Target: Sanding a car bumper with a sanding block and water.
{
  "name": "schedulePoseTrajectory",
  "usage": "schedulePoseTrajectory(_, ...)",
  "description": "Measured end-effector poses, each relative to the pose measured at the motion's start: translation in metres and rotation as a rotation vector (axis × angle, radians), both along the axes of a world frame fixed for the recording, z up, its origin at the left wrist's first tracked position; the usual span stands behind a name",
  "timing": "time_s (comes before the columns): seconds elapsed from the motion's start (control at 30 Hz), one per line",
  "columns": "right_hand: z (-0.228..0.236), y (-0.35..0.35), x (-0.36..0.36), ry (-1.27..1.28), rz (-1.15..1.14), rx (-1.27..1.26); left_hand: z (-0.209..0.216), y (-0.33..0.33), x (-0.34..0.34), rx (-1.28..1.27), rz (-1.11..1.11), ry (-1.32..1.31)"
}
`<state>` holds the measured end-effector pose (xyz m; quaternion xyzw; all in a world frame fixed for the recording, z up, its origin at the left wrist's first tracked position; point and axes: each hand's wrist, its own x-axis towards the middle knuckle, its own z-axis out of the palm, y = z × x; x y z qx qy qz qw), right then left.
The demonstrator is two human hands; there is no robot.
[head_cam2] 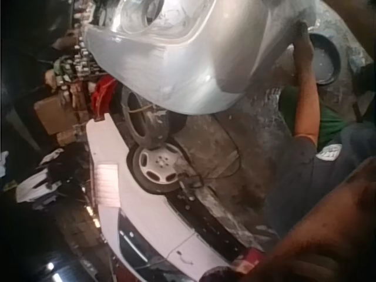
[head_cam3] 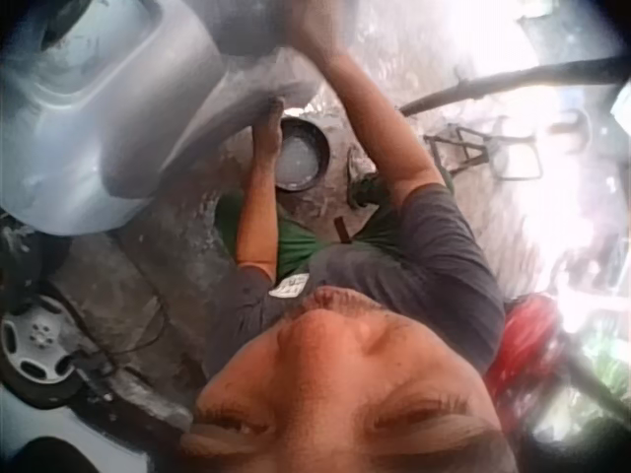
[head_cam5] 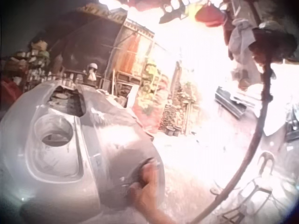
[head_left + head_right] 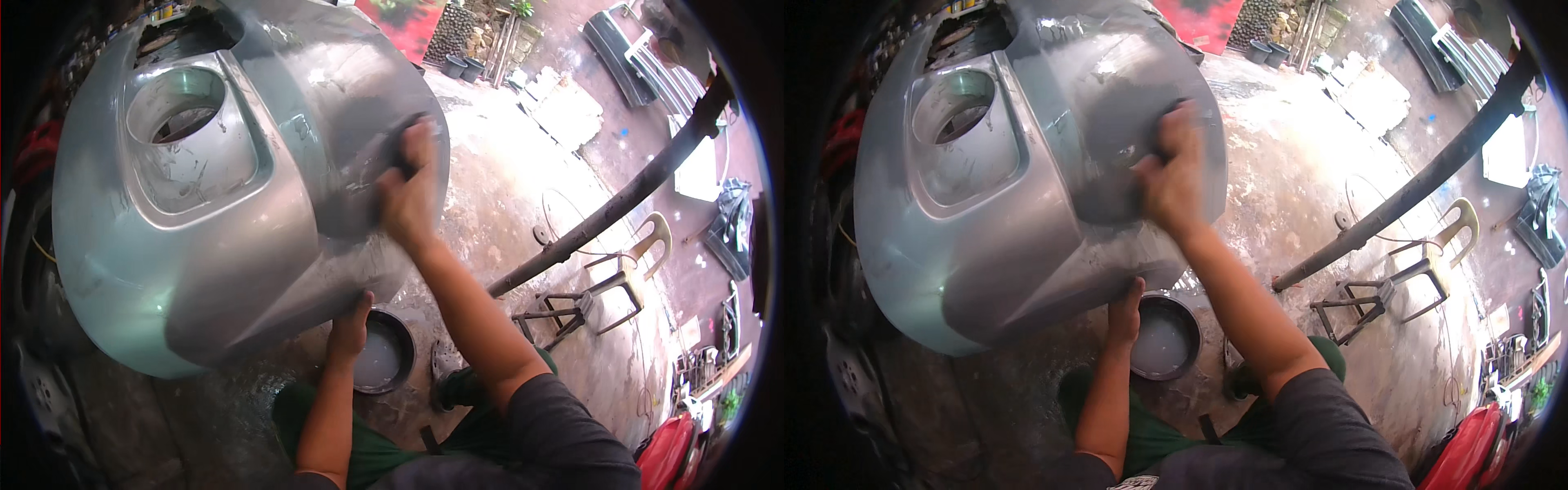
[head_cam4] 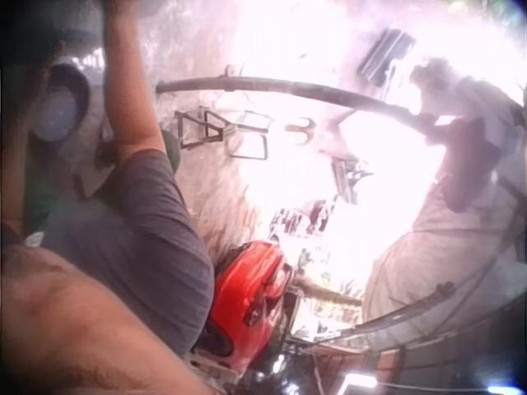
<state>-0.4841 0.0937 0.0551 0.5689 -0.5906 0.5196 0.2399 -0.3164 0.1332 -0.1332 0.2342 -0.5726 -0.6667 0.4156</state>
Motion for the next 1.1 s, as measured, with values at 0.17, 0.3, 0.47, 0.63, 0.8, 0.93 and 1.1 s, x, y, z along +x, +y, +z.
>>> schedulePoseTrajectory(0.17, -0.021, -0.013, 0.018, -0.216, -0.084, -0.022, 0.019, -0.005, 0.0, 0.076, -0.013, 0.039)
schedulePoseTrajectory(0.3, -0.039, 0.017, 0.068, 0.355, 0.024, 0.26, 0.013, -0.006, 0.01, 0.048, 0.012, 0.055)
schedulePoseTrajectory(0.47, -0.007, 0.0, -0.001, -0.471, -0.21, 0.006, 0.015, -0.004, 0.007, 0.143, 0.009, -0.019)
schedulePoseTrajectory(0.63, -0.049, 0.011, 0.069, -0.169, 0.058, 0.018, -0.011, -0.005, 0.006, 0.032, 0.08, 0.043)
schedulePoseTrajectory(0.8, -0.087, 0.022, -0.007, -1.086, 0.365, -0.099, -0.009, -0.008, -0.001, 0.173, 0.008, 0.043)
schedulePoseTrajectory(0.93, -0.08, 0.005, 0.096, -0.371, 0.102, -0.078, -0.005, -0.015, 0.01, 0.064, 0.02, -0.125)
schedulePoseTrajectory(1.1, -0.116, 0.021, 0.037, -0.517, -0.171, -0.115, -0.01, -0.018, 0.007, 0.241, 0.047, 0.029)
